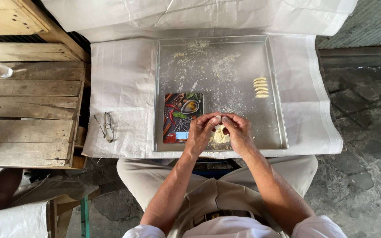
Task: The person is weighing small portions of dough on a digital scale and then shaping them into crescent-like pastries before placing them on a metal tray.
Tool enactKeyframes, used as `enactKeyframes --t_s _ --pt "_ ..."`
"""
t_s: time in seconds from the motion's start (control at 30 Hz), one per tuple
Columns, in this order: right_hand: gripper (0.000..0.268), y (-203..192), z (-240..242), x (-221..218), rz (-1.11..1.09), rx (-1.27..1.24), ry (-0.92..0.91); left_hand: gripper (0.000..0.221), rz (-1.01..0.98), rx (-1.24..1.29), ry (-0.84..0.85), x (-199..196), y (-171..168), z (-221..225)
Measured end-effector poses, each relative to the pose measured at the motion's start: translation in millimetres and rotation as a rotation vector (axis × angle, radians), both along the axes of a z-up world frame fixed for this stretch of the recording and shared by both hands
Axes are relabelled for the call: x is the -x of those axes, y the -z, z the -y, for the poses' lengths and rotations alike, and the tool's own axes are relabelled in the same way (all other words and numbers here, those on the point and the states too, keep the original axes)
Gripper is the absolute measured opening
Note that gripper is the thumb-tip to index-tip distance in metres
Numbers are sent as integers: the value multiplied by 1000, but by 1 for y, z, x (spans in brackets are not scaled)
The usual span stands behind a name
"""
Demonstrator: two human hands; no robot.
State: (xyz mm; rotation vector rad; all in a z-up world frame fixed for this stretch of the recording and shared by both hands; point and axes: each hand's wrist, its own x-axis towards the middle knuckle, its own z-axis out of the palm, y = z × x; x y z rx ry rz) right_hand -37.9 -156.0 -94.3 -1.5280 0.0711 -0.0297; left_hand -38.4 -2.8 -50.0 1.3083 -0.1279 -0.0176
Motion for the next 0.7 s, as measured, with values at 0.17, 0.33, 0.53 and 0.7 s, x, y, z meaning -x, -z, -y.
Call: enactKeyframes --t_s 0.17,0.33,0.53,0.7 --pt "15 9 -6 3 -30 -109 23 20 151 -111 -168 -1 21 5" --pt "21 -26 -7 7 69 35 -2 20 87 61 -201 6 18 16" --pt "22 -27 -10 2 427 318 -133 31 -148 351 -153 15 -4 19" --pt "19 9 -6 -4 587 418 -2 44 -169 215 -61 21 23 18"
